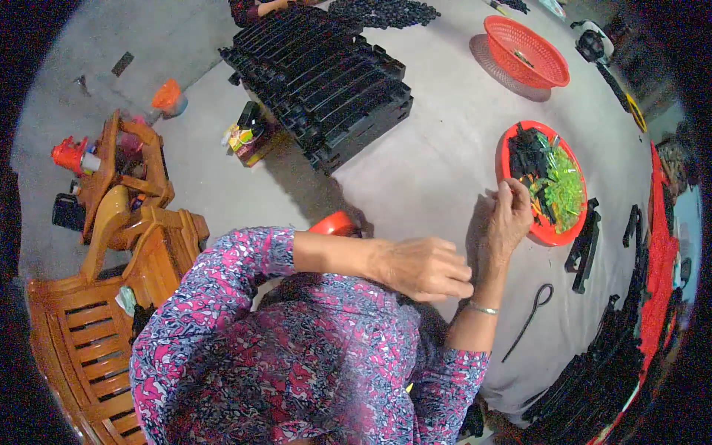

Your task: The person assembles plastic components by inserting parts into them by hand and using a metal hook tool, then stacks the assembled components.

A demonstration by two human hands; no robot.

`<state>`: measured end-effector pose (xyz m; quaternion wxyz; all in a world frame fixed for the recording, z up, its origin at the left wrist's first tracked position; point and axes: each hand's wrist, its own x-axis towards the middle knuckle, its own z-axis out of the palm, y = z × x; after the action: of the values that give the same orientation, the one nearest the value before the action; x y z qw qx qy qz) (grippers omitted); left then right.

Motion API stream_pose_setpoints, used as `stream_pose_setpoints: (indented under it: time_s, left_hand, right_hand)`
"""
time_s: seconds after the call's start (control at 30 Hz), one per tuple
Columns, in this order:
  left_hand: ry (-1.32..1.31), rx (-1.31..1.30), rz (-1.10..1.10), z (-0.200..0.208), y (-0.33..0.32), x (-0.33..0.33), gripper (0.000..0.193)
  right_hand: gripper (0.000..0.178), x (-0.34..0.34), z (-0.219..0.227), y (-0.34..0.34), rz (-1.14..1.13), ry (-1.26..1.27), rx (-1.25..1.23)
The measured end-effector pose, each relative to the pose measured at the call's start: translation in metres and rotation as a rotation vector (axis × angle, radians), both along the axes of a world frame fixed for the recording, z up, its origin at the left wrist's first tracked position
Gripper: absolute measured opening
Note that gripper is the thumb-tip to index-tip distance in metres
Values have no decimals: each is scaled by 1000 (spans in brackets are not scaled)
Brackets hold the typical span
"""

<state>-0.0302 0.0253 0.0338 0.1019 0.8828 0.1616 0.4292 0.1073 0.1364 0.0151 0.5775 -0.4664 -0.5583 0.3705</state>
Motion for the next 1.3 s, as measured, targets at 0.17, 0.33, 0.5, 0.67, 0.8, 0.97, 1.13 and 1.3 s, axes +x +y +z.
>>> stream_pose_setpoints:
  time_s: [0.17,0.33,0.5,0.67,0.8,0.97,1.13,1.3]
  left_hand:
    - [-53,-77,-47,-25,4,22,23]
    - [12,-221,-87,-37,15,38,29]
    - [-105,-415,-85,-39,23,35,29]
    - [-90,-727,-67,-20,29,23,24]
    - [-95,-750,-83,-24,28,27,24]
    - [-79,-694,-56,-22,27,27,22]
    - [-74,-697,-61,-21,29,28,22]
    - [-99,-664,-62,-25,30,28,22]
  right_hand:
    - [17,20,25,-16,3,14,-43]
    - [18,61,20,-6,-107,-106,-65]
    - [20,99,16,10,-267,-435,108]
    - [19,155,17,28,-540,-387,47]
    - [43,221,18,39,-821,-743,61]
    - [65,252,18,36,-710,-1150,-267]
    - [56,253,4,36,-680,-1019,-324]
    - [47,248,8,34,-660,-1065,-333]
